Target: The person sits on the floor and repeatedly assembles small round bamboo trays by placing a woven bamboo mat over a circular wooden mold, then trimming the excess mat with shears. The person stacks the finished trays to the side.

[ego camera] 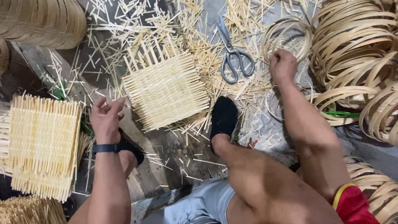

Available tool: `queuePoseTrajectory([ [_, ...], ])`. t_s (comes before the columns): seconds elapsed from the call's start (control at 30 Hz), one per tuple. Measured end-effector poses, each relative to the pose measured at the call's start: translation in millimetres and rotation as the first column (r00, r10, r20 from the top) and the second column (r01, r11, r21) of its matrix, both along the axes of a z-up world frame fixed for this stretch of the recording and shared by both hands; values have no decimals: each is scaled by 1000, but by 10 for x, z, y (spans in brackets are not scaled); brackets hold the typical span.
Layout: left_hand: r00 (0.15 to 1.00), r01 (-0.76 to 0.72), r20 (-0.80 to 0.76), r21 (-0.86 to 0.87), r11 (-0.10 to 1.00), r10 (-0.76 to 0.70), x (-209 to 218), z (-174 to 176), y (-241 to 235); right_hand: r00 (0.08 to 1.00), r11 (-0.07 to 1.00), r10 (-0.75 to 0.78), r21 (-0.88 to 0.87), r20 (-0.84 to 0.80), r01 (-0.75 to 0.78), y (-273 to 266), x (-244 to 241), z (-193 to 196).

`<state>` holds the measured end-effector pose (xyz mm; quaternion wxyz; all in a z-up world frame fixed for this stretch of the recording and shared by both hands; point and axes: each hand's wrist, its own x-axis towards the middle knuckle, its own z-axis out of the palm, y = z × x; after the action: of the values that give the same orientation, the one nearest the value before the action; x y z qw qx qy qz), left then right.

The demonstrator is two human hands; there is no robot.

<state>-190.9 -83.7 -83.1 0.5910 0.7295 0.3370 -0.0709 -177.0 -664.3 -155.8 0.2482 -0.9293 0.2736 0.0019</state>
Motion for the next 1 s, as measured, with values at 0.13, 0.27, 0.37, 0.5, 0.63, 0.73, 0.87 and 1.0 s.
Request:
queuePoseTrajectory([
  [0.13, 952, 25, 300, 116, 993, -59, -45, 18, 40, 908, 920, 356, -254, 223, -298, 273, -80, 377],
  [0.27, 851, 63, 519, 56, 996, -83, -34, 389, -284, 740, 732, 631, -495, 233, -468, 473, -162, 1128],
  [0.37, 884, 170, 432, 58, 984, -178, 90, 913, -802, 564, 487, 826, -511, 5, -708, 711, -188, 1767],
  [0.5, 895, 396, 366, -393, 830, -254, 356, 1426, -1320, -46, -171, 977, -638, -207, -751, 1221, -396, 2540],
  [0.63, 943, 332, 257, -682, 652, -211, 320, 1462, -1389, -226, -209, 974, -417, -10, -884, 1573, -392, 3087],
  [0.73, 939, 324, 312, -672, 666, -141, 113, 1431, -1368, 23, 149, 961, -444, 276, -884, 1702, -282, 3301],
  [0.87, 941, 301, 328, -705, 642, -81, -286, 1547, -1374, 309, 396, 891, -233, 333, -888, 1956, -254, 3256],
  [1.0, 943, 327, 300, -769, 549, -141, -340, 1829, -1312, 196, 339, 875, -272, 442, -901, 2251, -252, 3128],
])
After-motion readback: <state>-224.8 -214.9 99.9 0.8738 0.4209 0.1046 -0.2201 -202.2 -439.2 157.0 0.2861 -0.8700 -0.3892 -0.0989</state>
